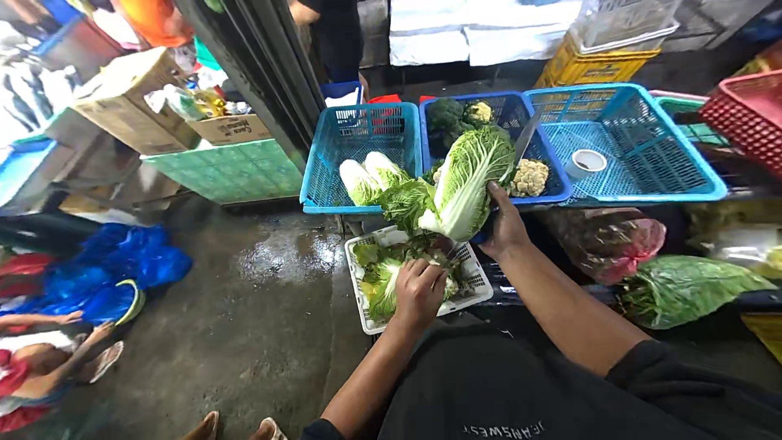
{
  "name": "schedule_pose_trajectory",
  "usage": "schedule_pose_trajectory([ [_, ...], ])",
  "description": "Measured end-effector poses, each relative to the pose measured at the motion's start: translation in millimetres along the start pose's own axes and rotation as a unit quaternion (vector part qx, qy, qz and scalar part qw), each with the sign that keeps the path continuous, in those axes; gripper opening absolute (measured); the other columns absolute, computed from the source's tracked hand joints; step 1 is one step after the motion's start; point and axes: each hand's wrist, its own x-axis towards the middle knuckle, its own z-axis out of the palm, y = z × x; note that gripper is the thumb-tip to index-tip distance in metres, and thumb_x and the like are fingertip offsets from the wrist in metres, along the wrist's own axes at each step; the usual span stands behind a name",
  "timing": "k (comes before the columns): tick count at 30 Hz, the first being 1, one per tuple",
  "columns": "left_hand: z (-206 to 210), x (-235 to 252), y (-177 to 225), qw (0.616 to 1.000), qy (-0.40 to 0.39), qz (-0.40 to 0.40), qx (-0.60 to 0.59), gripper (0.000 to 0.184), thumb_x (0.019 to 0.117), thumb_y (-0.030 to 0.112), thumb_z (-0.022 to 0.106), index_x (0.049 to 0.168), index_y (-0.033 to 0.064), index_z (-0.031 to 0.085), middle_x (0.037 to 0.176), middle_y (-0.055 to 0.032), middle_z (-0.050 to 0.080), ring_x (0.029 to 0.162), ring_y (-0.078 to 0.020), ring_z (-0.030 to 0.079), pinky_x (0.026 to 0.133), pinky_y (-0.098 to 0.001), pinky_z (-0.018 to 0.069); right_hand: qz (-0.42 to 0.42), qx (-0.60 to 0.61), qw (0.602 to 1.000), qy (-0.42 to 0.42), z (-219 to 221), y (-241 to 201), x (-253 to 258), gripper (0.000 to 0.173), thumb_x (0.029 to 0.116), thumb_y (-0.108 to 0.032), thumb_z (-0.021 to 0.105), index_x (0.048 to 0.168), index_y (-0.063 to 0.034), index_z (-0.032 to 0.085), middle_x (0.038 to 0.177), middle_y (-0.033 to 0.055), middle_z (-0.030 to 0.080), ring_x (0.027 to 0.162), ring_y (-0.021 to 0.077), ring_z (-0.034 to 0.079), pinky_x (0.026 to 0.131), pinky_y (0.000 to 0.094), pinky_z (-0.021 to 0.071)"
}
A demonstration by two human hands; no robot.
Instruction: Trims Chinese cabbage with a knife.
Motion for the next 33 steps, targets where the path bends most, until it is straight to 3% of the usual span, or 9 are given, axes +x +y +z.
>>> schedule_pose_trajectory([
  [3, 7.0, -10.2, 10.1, 0.991, -0.038, 0.022, -0.125, 0.011, 0.093, 0.015, 0.074, 0.085, 0.007, 0.073, 0.077, -0.0036, 0.068, 0.074, -0.014, 0.066, 0.072, -0.0312, 0.0576, -0.022, 0.004, 0.999, 0.028, -3.8, 6.4, 1.6, 0.043, 0.1018, -0.045, 0.059, 0.133, -0.0149, 0.058, 0.116, 0.0096, 0.07, 0.106, 0.0234, 0.069, 0.088, 0.0482, 0.0598],
  [7, -2.7, 11.7, 48.3, 0.936, -0.079, -0.064, -0.338, 0.008, 0.0878, 0.004, 0.078, 0.085, -0.0009, 0.072, 0.081, -0.0074, 0.066, 0.072, -0.0101, 0.062, 0.065, -0.0239, 0.0542, -0.068, -0.05, 0.996, 0.036, -19.6, 13.0, 2.0, 0.05, 0.0951, -0.034, 0.07, 0.138, -0.0141, 0.053, 0.117, 0.0119, 0.07, 0.104, 0.0251, 0.07, 0.087, 0.0487, 0.061],
  [10, -5.5, 43.3, 65.8, 0.929, -0.13, -0.044, -0.344, 0.008, 0.0892, 0.005, 0.077, 0.086, 0.0004, 0.072, 0.098, -0.0104, 0.068, 0.088, -0.0128, 0.066, 0.076, -0.0257, 0.0579, -0.081, -0.074, 0.993, 0.04, -30.8, 11.8, -7.1, 0.056, 0.0893, -0.029, 0.075, 0.139, -0.0141, 0.054, 0.118, 0.0113, 0.07, 0.105, 0.0235, 0.071, 0.088, 0.0472, 0.0614],
  [13, 11.7, 46.0, 64.4, 0.914, -0.263, -0.011, -0.308, 0.013, 0.0962, 0.013, 0.071, 0.09, 0.0011, 0.072, 0.087, -0.0072, 0.07, 0.08, -0.0128, 0.066, 0.075, -0.0308, 0.0579, -0.057, -0.054, 0.995, 0.057, -37.6, 3.1, -13.7, 0.051, 0.0937, -0.031, 0.071, 0.138, -0.0143, 0.054, 0.117, 0.0107, 0.07, 0.104, 0.0228, 0.071, 0.087, 0.0458, 0.0616],
  [16, 26.3, 31.1, 42.5, 0.924, -0.33, -0.009, -0.193, 0.016, 0.0992, 0.017, 0.065, 0.099, 0.0054, 0.076, 0.094, -0.005, 0.076, 0.09, -0.013, 0.072, 0.087, -0.0347, 0.0599, -0.029, -0.009, 0.997, 0.067, -45.7, -18.7, -14.7, 0.048, 0.0975, -0.04, 0.066, 0.137, -0.0152, 0.054, 0.116, 0.0105, 0.07, 0.102, 0.0236, 0.071, 0.084, 0.0465, 0.0614],
  [20, 42.0, 38.5, 28.4, 0.874, -0.341, -0.238, -0.254, 0.018, 0.0999, 0.016, 0.064, 0.103, 0.0029, 0.076, 0.09, -0.0039, 0.075, 0.077, -0.0096, 0.071, 0.075, -0.0301, 0.0605, -0.015, 0.065, 0.997, 0.043, -58.0, -41.1, -19.1, 0.043, 0.1005, -0.048, 0.059, 0.131, -0.0172, 0.059, 0.114, 0.007, 0.07, 0.101, 0.0207, 0.07, 0.083, 0.0437, 0.0612],
  [24, 70.9, 60.7, 48.3, 0.88, -0.352, -0.201, -0.247, 0.023, 0.0995, 0.016, 0.063, 0.114, 0.0015, 0.073, 0.107, -0.007, 0.074, 0.099, -0.0121, 0.071, 0.092, -0.0328, 0.058, -0.01, 0.116, 0.992, -0.056, -69.5, -44.8, -17.2, 0.043, 0.103, -0.053, 0.051, 0.126, -0.0196, 0.063, 0.11, 0.0048, 0.071, 0.099, 0.0174, 0.07, 0.083, 0.0418, 0.0613],
  [27, 90.1, 64.9, 51.3, 0.855, -0.278, -0.243, -0.363, 0.02, 0.099, 0.007, 0.061, 0.113, -0.0061, 0.064, 0.101, -0.0125, 0.074, 0.094, -0.019, 0.073, 0.09, -0.0395, 0.0616, -0.01, 0.105, 0.99, -0.096, -79.5, -52.0, -14.3, 0.045, 0.1015, -0.057, 0.052, 0.126, -0.0201, 0.063, 0.108, 0.0037, 0.071, 0.097, 0.0155, 0.07, 0.08, 0.039, 0.0617],
  [33, 64.7, 68.9, 107.1, 0.924, -0.255, -0.068, -0.277, 0.017, 0.0992, 0.007, 0.063, 0.108, 0.0011, 0.076, 0.098, -0.0068, 0.075, 0.093, -0.0109, 0.07, 0.089, -0.0308, 0.059, -0.058, 0.003, 0.997, -0.04, -88.1, -80.9, 2.8, 0.058, 0.087, -0.034, 0.08, 0.136, -0.017, 0.054, 0.116, 0.0075, 0.069, 0.101, 0.0204, 0.07, 0.084, 0.0438, 0.062],
])
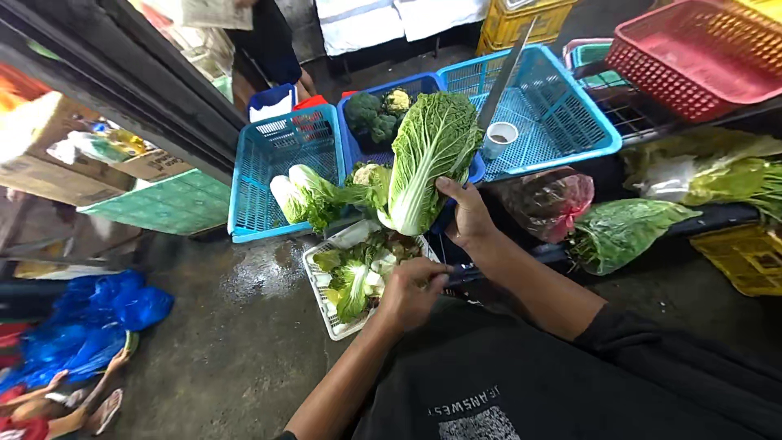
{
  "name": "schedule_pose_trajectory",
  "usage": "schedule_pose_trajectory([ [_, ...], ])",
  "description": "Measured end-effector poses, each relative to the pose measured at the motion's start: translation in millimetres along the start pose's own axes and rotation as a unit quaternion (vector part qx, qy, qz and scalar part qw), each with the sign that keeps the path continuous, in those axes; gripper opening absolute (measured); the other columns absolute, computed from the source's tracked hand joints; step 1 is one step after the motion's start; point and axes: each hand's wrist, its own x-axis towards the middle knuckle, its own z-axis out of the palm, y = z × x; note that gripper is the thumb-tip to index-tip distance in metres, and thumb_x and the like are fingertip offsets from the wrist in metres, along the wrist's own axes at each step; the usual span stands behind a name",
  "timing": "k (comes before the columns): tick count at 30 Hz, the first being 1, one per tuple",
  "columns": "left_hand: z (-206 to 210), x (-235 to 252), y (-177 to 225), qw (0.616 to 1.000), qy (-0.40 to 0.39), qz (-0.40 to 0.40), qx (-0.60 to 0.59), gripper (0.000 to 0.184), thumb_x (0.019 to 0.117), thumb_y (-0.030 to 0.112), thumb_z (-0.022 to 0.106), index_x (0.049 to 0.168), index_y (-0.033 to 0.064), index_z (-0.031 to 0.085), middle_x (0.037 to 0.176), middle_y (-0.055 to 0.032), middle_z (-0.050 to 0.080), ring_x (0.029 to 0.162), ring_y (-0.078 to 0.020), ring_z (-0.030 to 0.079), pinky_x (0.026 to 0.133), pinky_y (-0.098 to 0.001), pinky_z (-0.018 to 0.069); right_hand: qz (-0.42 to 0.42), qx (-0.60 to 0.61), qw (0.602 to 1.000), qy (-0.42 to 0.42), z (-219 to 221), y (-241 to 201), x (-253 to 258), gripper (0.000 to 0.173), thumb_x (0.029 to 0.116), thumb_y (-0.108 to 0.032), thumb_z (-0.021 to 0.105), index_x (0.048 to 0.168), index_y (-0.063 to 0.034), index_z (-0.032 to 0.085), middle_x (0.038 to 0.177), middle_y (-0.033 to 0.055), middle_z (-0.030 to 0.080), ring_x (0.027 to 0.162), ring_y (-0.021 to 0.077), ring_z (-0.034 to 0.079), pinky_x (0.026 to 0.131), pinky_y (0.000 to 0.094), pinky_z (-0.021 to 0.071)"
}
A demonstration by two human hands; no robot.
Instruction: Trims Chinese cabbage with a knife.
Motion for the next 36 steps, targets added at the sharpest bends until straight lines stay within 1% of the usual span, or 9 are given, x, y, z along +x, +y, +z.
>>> schedule_pose_trajectory([
  [6, 6.0, 15.1, 34.1, 0.991, 0.056, 0.085, 0.089, 0.016, 0.0981, 0.013, 0.064, 0.1, 0.0039, 0.078, 0.084, -0.0049, 0.07, 0.082, -0.0107, 0.065, 0.077, -0.0278, 0.0554, 0.029, -0.02, 0.998, -0.05, -4.7, -6.9, 18.0, 0.064, 0.0857, -0.035, 0.081, 0.139, -0.0162, 0.051, 0.117, 0.0087, 0.069, 0.102, 0.022, 0.071, 0.084, 0.0446, 0.0621],
  [9, 6.4, 1.9, 12.8, 0.993, 0.001, 0.004, 0.119, 0.017, 0.0989, 0.014, 0.063, 0.099, 0.0051, 0.077, 0.088, -0.0044, 0.073, 0.083, -0.0094, 0.069, 0.08, -0.0291, 0.0588, 0.048, -0.029, 0.996, -0.072, -10.0, -19.1, 30.1, 0.053, 0.0924, -0.037, 0.074, 0.135, -0.012, 0.054, 0.111, 0.0089, 0.071, 0.098, 0.0204, 0.072, 0.085, 0.0429, 0.0622],
  [14, 17.7, -24.2, -15.7, 0.99, 0.083, -0.091, -0.064, 0.019, 0.099, 0.013, 0.06, 0.099, 0.002, 0.075, 0.088, -0.0013, 0.074, 0.073, -0.0049, 0.066, 0.068, -0.0249, 0.0582, 0.044, -0.035, 0.996, -0.066, -22.9, -44.6, 51.7, 0.049, 0.0983, -0.031, 0.067, 0.137, -0.0072, 0.051, 0.111, 0.0111, 0.071, 0.1, 0.0214, 0.072, 0.088, 0.0432, 0.062],
  [18, 36.4, -9.6, -46.8, 0.958, 0.082, -0.214, 0.173, 0.015, 0.0951, 0.018, 0.065, 0.099, 0.0133, 0.079, 0.1, -0.0007, 0.072, 0.081, -0.0065, 0.065, 0.072, -0.0254, 0.0562, 0.001, -0.031, 0.997, -0.072, -34.8, -71.2, 61.8, 0.054, 0.0936, -0.034, 0.072, 0.134, -0.0054, 0.052, 0.108, 0.0129, 0.071, 0.097, 0.0232, 0.072, 0.086, 0.0456, 0.0623],
  [21, 46.6, 19.4, -45.8, 0.929, 0.079, -0.277, 0.234, 0.016, 0.0932, 0.023, 0.066, 0.101, 0.0153, 0.079, 0.105, -0.0005, 0.072, 0.078, -0.0089, 0.064, 0.073, -0.0304, 0.0558, -0.044, -0.03, 0.993, -0.108, -54.2, -107.6, 52.6, 0.049, 0.094, -0.037, 0.07, 0.131, -0.0095, 0.054, 0.107, 0.0088, 0.071, 0.096, 0.0196, 0.072, 0.086, 0.0435, 0.0624],
  [24, 48.7, 47.7, -53.4, 0.945, 0.075, -0.216, 0.234, 0.015, 0.0944, 0.02, 0.066, 0.102, 0.0129, 0.078, 0.101, -0.0018, 0.072, 0.082, -0.0098, 0.067, 0.077, -0.0308, 0.0584, -0.12, -0.028, 0.984, -0.126, -81.4, -150.9, 30.3, 0.03, 0.0995, -0.034, 0.062, 0.123, -0.0154, 0.06, 0.106, 0.0012, 0.072, 0.098, 0.0123, 0.071, 0.088, 0.0365, 0.0616],
  [26, 48.9, 68.3, -55.9, 0.947, 0.068, -0.19, 0.249, 0.017, 0.0966, 0.02, 0.065, 0.104, 0.0118, 0.078, 0.1, -0.0024, 0.074, 0.088, -0.011, 0.07, 0.084, -0.0334, 0.0598, -0.171, -0.051, 0.979, -0.1, -103.7, -174.9, 9.3, 0.023, 0.1031, -0.032, 0.053, 0.12, -0.0207, 0.063, 0.107, -0.0044, 0.073, 0.1, 0.0072, 0.07, 0.09, 0.0308, 0.0604],
  [29, 50.9, 102.0, -49.4, 0.94, 0.044, -0.241, 0.236, 0.019, 0.0973, 0.022, 0.066, 0.109, 0.0117, 0.077, 0.105, -0.0028, 0.075, 0.096, -0.0124, 0.071, 0.092, -0.0377, 0.0585, -0.208, -0.086, 0.972, -0.069, -155.6, -198.5, -24.4, 0.023, 0.106, -0.034, 0.046, 0.117, -0.0251, 0.064, 0.104, -0.0088, 0.071, 0.097, 0.0022, 0.068, 0.085, 0.0256, 0.0597],
  [36, 80.4, 159.0, -64.6, 0.949, -0.051, -0.244, 0.191, 0.018, 0.1002, 0.022, 0.064, 0.111, 0.0119, 0.075, 0.104, -0.0049, 0.074, 0.094, -0.0161, 0.071, 0.089, -0.0433, 0.0595, -0.22, -0.075, 0.966, 0.115, -266.0, -209.6, -98.4, 0.021, 0.0992, -0.036, 0.053, 0.112, -0.0251, 0.066, 0.104, -0.0086, 0.073, 0.1, 0.002, 0.069, 0.089, 0.0264, 0.0596],
])
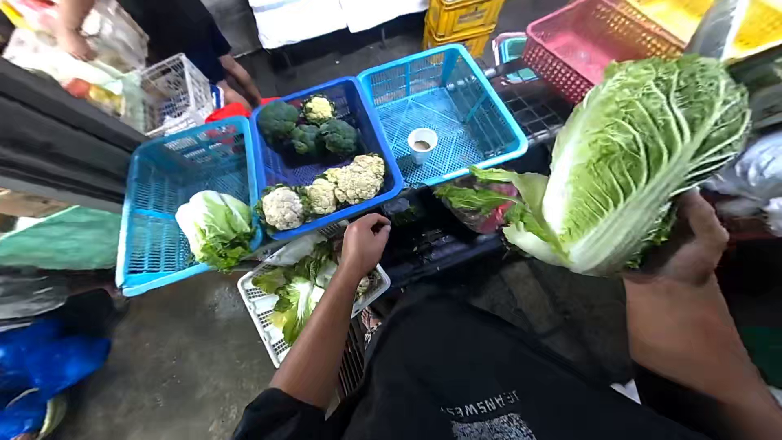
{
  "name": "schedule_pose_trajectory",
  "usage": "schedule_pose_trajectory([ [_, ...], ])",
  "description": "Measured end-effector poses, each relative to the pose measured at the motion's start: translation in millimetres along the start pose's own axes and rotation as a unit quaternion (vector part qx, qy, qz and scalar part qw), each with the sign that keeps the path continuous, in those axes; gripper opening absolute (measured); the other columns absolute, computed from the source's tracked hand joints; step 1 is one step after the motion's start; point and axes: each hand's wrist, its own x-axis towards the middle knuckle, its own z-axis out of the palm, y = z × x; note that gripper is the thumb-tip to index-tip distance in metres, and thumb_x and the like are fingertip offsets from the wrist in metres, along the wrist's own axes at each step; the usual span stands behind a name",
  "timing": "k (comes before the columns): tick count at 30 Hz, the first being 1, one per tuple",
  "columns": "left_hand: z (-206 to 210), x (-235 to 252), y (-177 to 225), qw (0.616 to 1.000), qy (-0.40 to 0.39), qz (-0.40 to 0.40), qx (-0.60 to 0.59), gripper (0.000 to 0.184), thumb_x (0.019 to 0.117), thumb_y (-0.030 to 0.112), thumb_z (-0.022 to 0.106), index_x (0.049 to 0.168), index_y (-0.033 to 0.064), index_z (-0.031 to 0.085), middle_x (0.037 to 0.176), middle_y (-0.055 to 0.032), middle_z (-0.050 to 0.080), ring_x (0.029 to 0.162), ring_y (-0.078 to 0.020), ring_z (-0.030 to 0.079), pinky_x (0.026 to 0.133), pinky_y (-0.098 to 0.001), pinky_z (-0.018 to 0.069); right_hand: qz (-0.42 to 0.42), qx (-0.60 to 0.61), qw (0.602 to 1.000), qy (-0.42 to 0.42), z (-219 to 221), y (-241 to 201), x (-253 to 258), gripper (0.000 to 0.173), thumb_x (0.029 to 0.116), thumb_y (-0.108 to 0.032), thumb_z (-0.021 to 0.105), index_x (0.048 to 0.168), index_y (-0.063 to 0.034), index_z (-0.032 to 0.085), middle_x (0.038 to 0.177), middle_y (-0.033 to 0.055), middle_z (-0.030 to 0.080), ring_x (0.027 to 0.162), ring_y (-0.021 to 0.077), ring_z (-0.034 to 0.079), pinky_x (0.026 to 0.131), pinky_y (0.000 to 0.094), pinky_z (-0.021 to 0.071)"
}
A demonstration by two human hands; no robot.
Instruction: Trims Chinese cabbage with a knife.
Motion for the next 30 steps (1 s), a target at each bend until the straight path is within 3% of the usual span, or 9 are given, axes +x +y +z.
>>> schedule_pose_trajectory([
  [5, 71.1, 49.0, -13.3, 0.992, -0.117, -0.012, 0.046, 0.018, 0.1002, 0.018, 0.063, 0.109, 0.009, 0.075, 0.102, -0.0116, 0.074, 0.095, -0.0275, 0.071, 0.089, -0.0541, 0.0566, 0.027, -0.024, 0.995, 0.091, -31.2, 3.7, -29.6, 0.025, 0.0997, -0.039, 0.055, 0.117, -0.0246, 0.063, 0.105, -0.0072, 0.073, 0.1, 0.0042, 0.07, 0.088, 0.029, 0.0612],
  [9, 110.8, 75.0, -17.0, 0.982, -0.147, -0.044, 0.107, 0.057, 0.0957, 0.038, 0.07, 0.142, 0.0078, 0.057, 0.132, -0.0184, 0.066, 0.122, -0.036, 0.063, 0.104, -0.061, 0.0493, 0.058, -0.028, 0.991, 0.116, -22.2, 12.1, -42.0, 0.028, 0.0931, -0.044, 0.064, 0.114, -0.0256, 0.065, 0.1, -0.0078, 0.075, 0.095, 0.0038, 0.072, 0.083, 0.0286, 0.0626],
  [11, 105.7, 65.4, -2.2, 0.978, -0.186, -0.032, 0.089, 0.052, 0.0966, 0.038, 0.07, 0.136, 0.0063, 0.061, 0.127, -0.0187, 0.068, 0.117, -0.035, 0.066, 0.101, -0.0602, 0.0514, 0.066, -0.028, 0.993, 0.093, -11.3, 18.2, -43.4, 0.041, 0.0836, -0.053, 0.077, 0.113, -0.0248, 0.067, 0.097, -0.0064, 0.076, 0.09, 0.0054, 0.073, 0.08, 0.0297, 0.0634],
  [14, 87.3, 25.1, -1.2, 0.945, -0.299, 0.019, -0.131, 0.042, 0.0975, 0.025, 0.067, 0.132, 0.0015, 0.063, 0.121, -0.0119, 0.071, 0.109, -0.0203, 0.07, 0.098, -0.0425, 0.0572, 0.076, -0.047, 0.996, 0.032, 13.7, 33.8, -38.4, 0.059, 0.0765, -0.057, 0.083, 0.119, -0.0213, 0.063, 0.098, -0.0058, 0.075, 0.089, 0.0071, 0.073, 0.081, 0.0306, 0.0637],
  [16, 69.4, -20.2, -3.3, 0.862, -0.322, 0.027, -0.39, 0.058, 0.0912, 0.031, 0.071, 0.137, 0.0004, 0.055, 0.123, -0.0073, 0.069, 0.109, -0.017, 0.069, 0.096, -0.0379, 0.0576, 0.09, -0.061, 0.994, -0.031, 37.3, 46.2, -31.2, 0.065, 0.0755, -0.058, 0.084, 0.124, -0.021, 0.061, 0.1, -0.007, 0.075, 0.091, 0.0067, 0.072, 0.082, 0.03, 0.0631],
  [19, 46.2, -79.7, 3.7, 0.767, -0.215, 0.056, -0.602, 0.089, 0.0811, 0.054, 0.082, 0.148, 0.0089, 0.044, 0.131, -0.0042, 0.067, 0.12, -0.019, 0.065, 0.105, -0.0435, 0.0542, 0.13, -0.068, 0.979, -0.139, 86.5, 64.2, -18.8, 0.074, 0.0713, -0.052, 0.089, 0.128, -0.0187, 0.057, 0.103, -0.0064, 0.074, 0.093, 0.0071, 0.072, 0.083, 0.03, 0.0632],
  [23, 23.6, -119.1, 14.9, 0.774, 0.077, -0.006, -0.628, 0.081, 0.0687, 0.055, 0.091, 0.123, 0.0057, 0.056, 0.103, -0.003, 0.075, 0.097, -0.0141, 0.073, 0.089, -0.0372, 0.0617, 0.167, -0.068, 0.937, -0.299, 162.2, 107.9, -11.6, 0.07, 0.0727, -0.033, 0.091, 0.131, -0.0133, 0.056, 0.109, 0.0004, 0.072, 0.097, 0.012, 0.071, 0.085, 0.0352, 0.0634],
  [25, 11.2, -127.3, 12.3, 0.746, 0.187, -0.054, -0.637, 0.086, 0.064, 0.057, 0.092, 0.12, 0.003, 0.057, 0.097, -0.0063, 0.074, 0.09, -0.0163, 0.073, 0.084, -0.0385, 0.0628, 0.196, -0.094, 0.911, -0.349, 196.7, 129.7, -13.6, 0.068, 0.0731, -0.032, 0.089, 0.13, -0.0114, 0.058, 0.108, 0.0031, 0.072, 0.096, 0.0133, 0.072, 0.084, 0.0358, 0.0635],
  [30, -13.5, -158.4, -13.5, 0.678, 0.345, -0.11, -0.64, 0.071, 0.1005, 0.061, 0.05, 0.146, 0.0062, 0.045, 0.126, -0.015, 0.067, 0.115, -0.0246, 0.067, 0.098, -0.0487, 0.0568, 0.249, -0.145, 0.856, -0.43, 265.2, 159.7, -33.7, 0.064, 0.0776, -0.033, 0.084, 0.131, -0.0123, 0.056, 0.107, 0.0024, 0.072, 0.094, 0.0119, 0.072, 0.082, 0.0335, 0.0631],
])
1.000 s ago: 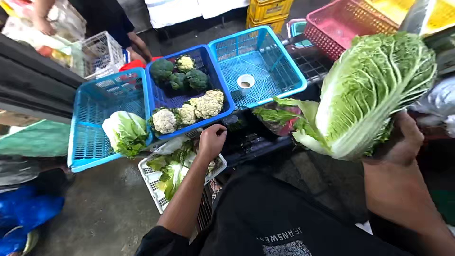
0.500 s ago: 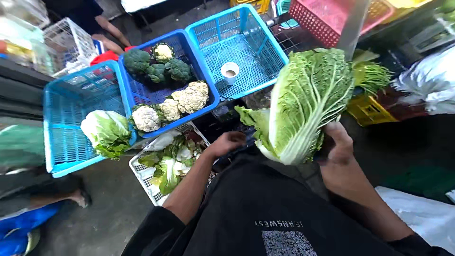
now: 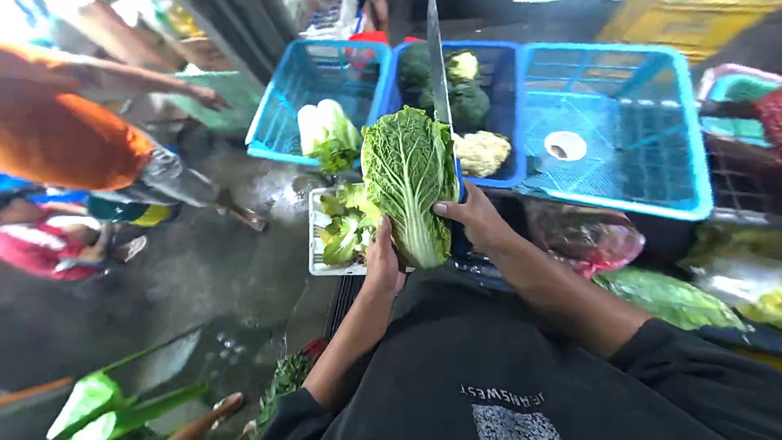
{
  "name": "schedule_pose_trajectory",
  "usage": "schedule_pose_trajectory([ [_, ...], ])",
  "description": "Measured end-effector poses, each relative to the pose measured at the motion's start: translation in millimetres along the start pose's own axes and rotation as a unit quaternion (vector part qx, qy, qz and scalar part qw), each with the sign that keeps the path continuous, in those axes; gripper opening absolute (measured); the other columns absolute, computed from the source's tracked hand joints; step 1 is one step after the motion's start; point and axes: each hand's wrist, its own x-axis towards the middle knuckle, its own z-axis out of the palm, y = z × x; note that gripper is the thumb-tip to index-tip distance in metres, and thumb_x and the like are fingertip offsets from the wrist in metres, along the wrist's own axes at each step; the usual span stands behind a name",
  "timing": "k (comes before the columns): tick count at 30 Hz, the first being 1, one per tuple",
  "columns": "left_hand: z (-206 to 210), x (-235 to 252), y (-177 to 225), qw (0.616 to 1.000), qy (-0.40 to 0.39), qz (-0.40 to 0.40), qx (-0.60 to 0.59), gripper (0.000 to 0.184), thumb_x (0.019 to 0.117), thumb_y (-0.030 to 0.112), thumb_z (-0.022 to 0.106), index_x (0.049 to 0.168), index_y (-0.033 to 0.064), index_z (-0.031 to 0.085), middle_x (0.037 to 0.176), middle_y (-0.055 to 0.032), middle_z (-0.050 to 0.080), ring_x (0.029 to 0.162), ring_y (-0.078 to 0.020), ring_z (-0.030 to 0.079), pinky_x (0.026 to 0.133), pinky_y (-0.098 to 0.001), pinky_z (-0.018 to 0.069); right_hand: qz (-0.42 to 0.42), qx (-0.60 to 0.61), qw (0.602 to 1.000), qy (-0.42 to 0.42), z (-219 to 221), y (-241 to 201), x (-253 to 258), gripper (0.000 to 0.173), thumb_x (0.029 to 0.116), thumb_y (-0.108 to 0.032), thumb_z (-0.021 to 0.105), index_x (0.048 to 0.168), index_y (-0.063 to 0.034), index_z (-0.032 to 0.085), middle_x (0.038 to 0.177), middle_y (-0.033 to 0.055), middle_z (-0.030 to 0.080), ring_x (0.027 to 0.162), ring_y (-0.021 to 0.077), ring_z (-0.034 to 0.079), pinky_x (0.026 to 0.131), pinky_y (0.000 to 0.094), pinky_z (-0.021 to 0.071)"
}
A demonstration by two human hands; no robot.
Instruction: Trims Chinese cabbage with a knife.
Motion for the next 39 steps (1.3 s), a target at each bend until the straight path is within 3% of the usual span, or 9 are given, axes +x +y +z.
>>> schedule_pose_trajectory([
  [3, -26.1, 2.4, 13.0, 0.996, 0.068, 0.054, -0.002, 0.066, 0.1059, 0.06, 0.035, 0.145, 0.0091, 0.049, 0.128, -0.0127, 0.067, 0.118, -0.0232, 0.065, 0.1, -0.0484, 0.0554, -0.002, -0.063, 0.998, -0.022, 31.0, 2.8, 17.4, 0.062, 0.0786, -0.027, 0.084, 0.132, -0.0121, 0.057, 0.109, 0.0056, 0.071, 0.095, 0.0154, 0.072, 0.082, 0.0368, 0.0634],
  [5, -38.1, 5.7, 23.6, 0.991, 0.103, 0.085, 0.019, 0.067, 0.1042, 0.061, 0.039, 0.144, 0.0074, 0.049, 0.126, -0.0126, 0.067, 0.116, -0.0215, 0.066, 0.1, -0.0471, 0.056, -0.004, -0.092, 0.995, -0.023, 45.1, 4.0, 21.8, 0.064, 0.0779, -0.026, 0.086, 0.132, -0.0117, 0.057, 0.109, 0.0069, 0.07, 0.094, 0.0163, 0.072, 0.081, 0.0374, 0.0635],
  [8, -42.4, 13.0, 40.4, 0.982, 0.145, 0.103, 0.062, 0.078, 0.0969, 0.068, 0.05, 0.142, 0.0047, 0.05, 0.12, -0.0125, 0.069, 0.111, -0.0198, 0.068, 0.096, -0.0455, 0.0581, -0.023, -0.111, 0.994, -0.005, 58.3, 6.6, 20.9, 0.071, 0.074, -0.04, 0.089, 0.131, -0.012, 0.058, 0.106, 0.0041, 0.07, 0.093, 0.0131, 0.071, 0.08, 0.0335, 0.0628],
  [11, -39.6, 26.0, 48.7, 0.983, 0.134, 0.1, 0.072, 0.078, 0.0978, 0.069, 0.046, 0.141, 0.0038, 0.051, 0.122, -0.0133, 0.068, 0.113, -0.0202, 0.067, 0.097, -0.0459, 0.0574, -0.045, -0.103, 0.993, 0.034, 67.5, -2.1, 15.3, 0.072, 0.0719, -0.039, 0.089, 0.13, -0.0117, 0.057, 0.106, 0.0, 0.07, 0.094, 0.0077, 0.07, 0.081, 0.027, 0.0619],
  [15, -26.2, 39.0, 45.4, 0.986, 0.096, 0.104, 0.091, 0.073, 0.1037, 0.064, 0.035, 0.142, 0.0032, 0.05, 0.125, -0.0098, 0.067, 0.115, -0.0143, 0.065, 0.099, -0.0404, 0.056, -0.085, -0.089, 0.99, 0.066, 58.8, -6.7, 11.7, 0.075, 0.0722, -0.034, 0.091, 0.134, -0.0109, 0.056, 0.112, 0.0013, 0.07, 0.103, 0.0094, 0.07, 0.088, 0.0287, 0.0621],
  [22, 27.6, 37.3, 25.2, 0.986, 0.047, 0.118, 0.103, 0.062, 0.1067, 0.056, 0.038, 0.128, 0.0009, 0.058, 0.107, -0.0065, 0.072, 0.103, -0.0121, 0.07, 0.093, -0.0392, 0.0596, -0.1, -0.046, 0.987, 0.12, 5.3, -13.5, -2.3, 0.07, 0.0712, -0.028, 0.091, 0.13, -0.0108, 0.057, 0.108, 0.0007, 0.071, 0.098, 0.0096, 0.071, 0.085, 0.0285, 0.0627],
  [26, 70.3, 32.7, 0.5, 0.987, 0.061, 0.118, 0.095, 0.052, 0.1101, 0.043, 0.034, 0.128, -0.0004, 0.057, 0.109, -0.008, 0.071, 0.104, -0.0125, 0.069, 0.095, -0.0377, 0.0586, -0.11, -0.044, 0.986, 0.12, -41.4, -15.7, -10.7, 0.068, 0.0722, -0.027, 0.091, 0.128, -0.0091, 0.057, 0.107, 0.0014, 0.071, 0.098, 0.0102, 0.071, 0.085, 0.0294, 0.0626],
  [29, 105.0, 29.6, -23.3, 0.982, 0.087, 0.147, 0.085, 0.047, 0.1093, 0.042, 0.04, 0.12, 0.0027, 0.064, 0.105, -0.0056, 0.073, 0.103, -0.0116, 0.07, 0.095, -0.0381, 0.0586, -0.096, -0.053, 0.985, 0.135, -78.6, -21.9, -18.1, 0.06, 0.0747, -0.028, 0.089, 0.124, -0.0093, 0.059, 0.103, 0.0011, 0.071, 0.093, 0.0098, 0.071, 0.082, 0.0285, 0.0622],
  [39, 182.7, 34.6, -69.4, 0.979, 0.067, 0.177, 0.079, 0.043, 0.1083, 0.042, 0.044, 0.121, 0.0082, 0.067, 0.111, -0.0012, 0.073, 0.109, -0.0102, 0.068, 0.1, -0.0386, 0.0563, -0.11, -0.03, 0.989, 0.1, -174.4, -30.6, -24.4, 0.058, 0.0791, -0.03, 0.087, 0.125, -0.0091, 0.058, 0.099, 0.0016, 0.072, 0.088, 0.0111, 0.071, 0.079, 0.0304, 0.063],
])
